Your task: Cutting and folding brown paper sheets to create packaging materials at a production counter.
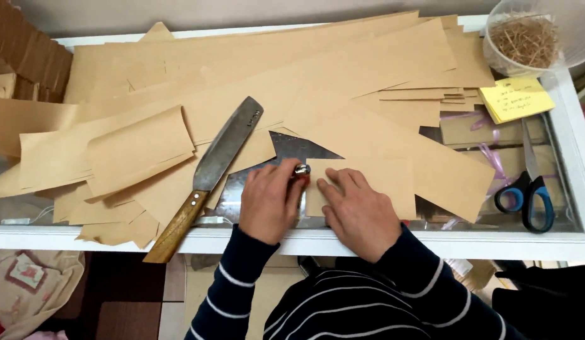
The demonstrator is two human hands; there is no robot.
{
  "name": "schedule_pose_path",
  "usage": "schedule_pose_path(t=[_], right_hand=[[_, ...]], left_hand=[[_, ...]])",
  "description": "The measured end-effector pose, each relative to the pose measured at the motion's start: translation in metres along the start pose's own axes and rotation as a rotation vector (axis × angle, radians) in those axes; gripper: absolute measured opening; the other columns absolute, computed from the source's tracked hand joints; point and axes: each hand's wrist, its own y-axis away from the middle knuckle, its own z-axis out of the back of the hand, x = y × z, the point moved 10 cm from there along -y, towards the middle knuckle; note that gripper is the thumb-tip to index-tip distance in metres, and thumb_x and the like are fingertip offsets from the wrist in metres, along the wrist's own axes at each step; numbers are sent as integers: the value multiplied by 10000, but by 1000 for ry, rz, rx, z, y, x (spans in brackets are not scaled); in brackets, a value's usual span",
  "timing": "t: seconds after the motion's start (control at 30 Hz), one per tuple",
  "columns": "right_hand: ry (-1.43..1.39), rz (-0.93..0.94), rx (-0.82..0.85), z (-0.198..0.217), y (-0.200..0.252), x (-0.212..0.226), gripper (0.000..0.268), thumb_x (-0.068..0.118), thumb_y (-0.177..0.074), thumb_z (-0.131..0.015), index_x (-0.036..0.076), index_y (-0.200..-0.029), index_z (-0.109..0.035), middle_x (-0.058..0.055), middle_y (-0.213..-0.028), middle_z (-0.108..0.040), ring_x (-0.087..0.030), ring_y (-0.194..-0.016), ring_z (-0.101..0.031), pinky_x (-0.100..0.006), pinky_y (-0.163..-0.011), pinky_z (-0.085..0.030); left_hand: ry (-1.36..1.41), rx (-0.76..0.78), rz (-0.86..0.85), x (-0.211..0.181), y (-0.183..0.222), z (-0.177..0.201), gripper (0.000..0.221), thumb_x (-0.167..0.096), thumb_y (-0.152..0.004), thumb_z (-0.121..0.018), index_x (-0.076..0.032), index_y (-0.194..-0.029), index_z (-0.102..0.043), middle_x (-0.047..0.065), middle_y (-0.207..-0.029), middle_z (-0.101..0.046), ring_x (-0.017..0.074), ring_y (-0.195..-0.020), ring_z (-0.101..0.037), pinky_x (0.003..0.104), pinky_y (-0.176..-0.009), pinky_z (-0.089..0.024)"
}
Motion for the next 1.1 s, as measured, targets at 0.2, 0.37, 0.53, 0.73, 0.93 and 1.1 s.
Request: schedule_pose_path(t=[0.2, 0.37, 0.53, 0.73, 0.93, 1.1], right_hand=[[-34, 3, -12, -6, 2, -3, 519, 246, -1068, -672, 101, -1567, -680, -164, -1508, -666, -338, -1497, -566, -477, -1010, -670], [-133, -1, -25, -9, 7, -18, 551, 220, -1053, -684, 81, -1585, -654, -199, -1574, -633, -385, -1542, -538, -531, -1081, -634], [-566, 21, -303, 10, 22, -38, 449, 52, -1028, -696, 39, -1473, -752, -244, -1470, -745, -486, -1440, -658, -585, -1150, -584], [-143, -92, -362, 12, 32, -98, 607, 334, -1000, -821, 124, -1557, -699, -172, -1504, -701, -409, -1463, -632, -550, -1236, -513], [84, -288, -162, 14, 33, -121, 905, 749, -900, -760, 222, -1618, -598, -81, -1580, -642, -342, -1365, -602, -573, -1031, -551], [104, -291, -40, -4, 31, -128, 894, 746, -905, -761, 238, -1614, -562, -62, -1540, -645, -352, -1380, -596, -583, -1054, -533]], left_hand=[[-88, -56, 14, 19, -37, -12, 245, -181, -1066, -761, -161, -1294, -674, 101, -950, -845, 356, -1049, -799, 504, -999, -550], [-86, -74, 40, 16, -31, 5, 419, -218, -1055, -773, -123, -1441, -642, 169, -995, -828, 415, -1093, -761, 544, -974, -563], [115, 46, 225, 30, 7, 10, 707, -99, -1010, -734, 20, -1649, -456, 276, -1037, -763, 550, -1088, -714, 611, -1007, -541], [-70, 84, 210, 51, 36, 8, 565, -183, -1001, -753, -52, -1546, -682, 128, -1007, -730, 346, -1036, -627, 493, -918, -492], [-446, -206, 127, 7, 47, 24, 416, -338, -1115, -644, -108, -1461, -680, 100, -1175, -679, 260, -1017, -593, 425, -851, -506], [-375, -136, -59, -39, 45, -5, 279, -318, -1113, -657, -127, -1312, -701, 68, -1071, -677, 258, -932, -531, 415, -741, -442]])
